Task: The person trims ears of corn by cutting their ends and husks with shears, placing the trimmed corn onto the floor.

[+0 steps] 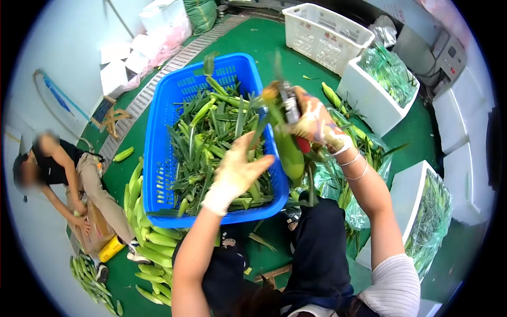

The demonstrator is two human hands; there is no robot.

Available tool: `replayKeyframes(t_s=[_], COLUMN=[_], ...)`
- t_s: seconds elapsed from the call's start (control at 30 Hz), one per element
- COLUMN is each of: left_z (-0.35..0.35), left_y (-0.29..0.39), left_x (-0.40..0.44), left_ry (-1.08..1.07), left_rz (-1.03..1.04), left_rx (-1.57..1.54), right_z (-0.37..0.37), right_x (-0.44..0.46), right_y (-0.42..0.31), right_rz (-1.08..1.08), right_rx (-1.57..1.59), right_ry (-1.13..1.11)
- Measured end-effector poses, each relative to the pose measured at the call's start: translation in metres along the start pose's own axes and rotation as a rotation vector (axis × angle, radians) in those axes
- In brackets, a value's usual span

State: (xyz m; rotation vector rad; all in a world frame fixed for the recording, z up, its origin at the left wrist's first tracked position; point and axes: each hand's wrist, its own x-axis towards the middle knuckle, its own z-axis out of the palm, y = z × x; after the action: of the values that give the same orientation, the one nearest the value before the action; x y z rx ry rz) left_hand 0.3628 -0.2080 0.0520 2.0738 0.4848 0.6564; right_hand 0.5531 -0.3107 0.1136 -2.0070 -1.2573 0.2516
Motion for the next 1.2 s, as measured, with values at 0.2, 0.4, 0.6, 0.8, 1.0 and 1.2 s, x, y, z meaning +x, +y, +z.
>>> replayKeyframes(t_s=[0.2, 0.4, 0.6, 0.8, 1.0, 1.2], left_z=[-0.015, -0.099, -0.141, -0.125, -0.134, -0.167], left_y=[-0.035, -0.104, -0.106, -0.101, -0.089, -0.123], left_x=[0.009, -0.013, -0.026, -0.038, -0.042, -0.052], left_ry=[0.184, 0.844, 1.092, 1.050, 1.040, 0.821], left_rz=[-0.297, -0.735, -0.742, -0.850, -0.852, -0.555], left_rx=[-0.533, -1.003, -1.190, -1.199, -1.234, -0.745], right_z=[0.046, 0.042, 0.111, 0.149, 0.154, 0.150], right_x=[0.025, -0.008, -0.104, -0.086, -0.073, -0.065], right_y=[-0.073, -0.073, -0.066, -0.090, -0.079, -0.052], right_rz=[-0.182, -0.129, -0.081, -0.035, -0.028, 0.371], right_rx=[0.184, 0.146, 0.042, 0.099, 0.238, 0.776], right_ry=[-0.296, -0.006, -0.232, -0.183, -0.230, -0.534])
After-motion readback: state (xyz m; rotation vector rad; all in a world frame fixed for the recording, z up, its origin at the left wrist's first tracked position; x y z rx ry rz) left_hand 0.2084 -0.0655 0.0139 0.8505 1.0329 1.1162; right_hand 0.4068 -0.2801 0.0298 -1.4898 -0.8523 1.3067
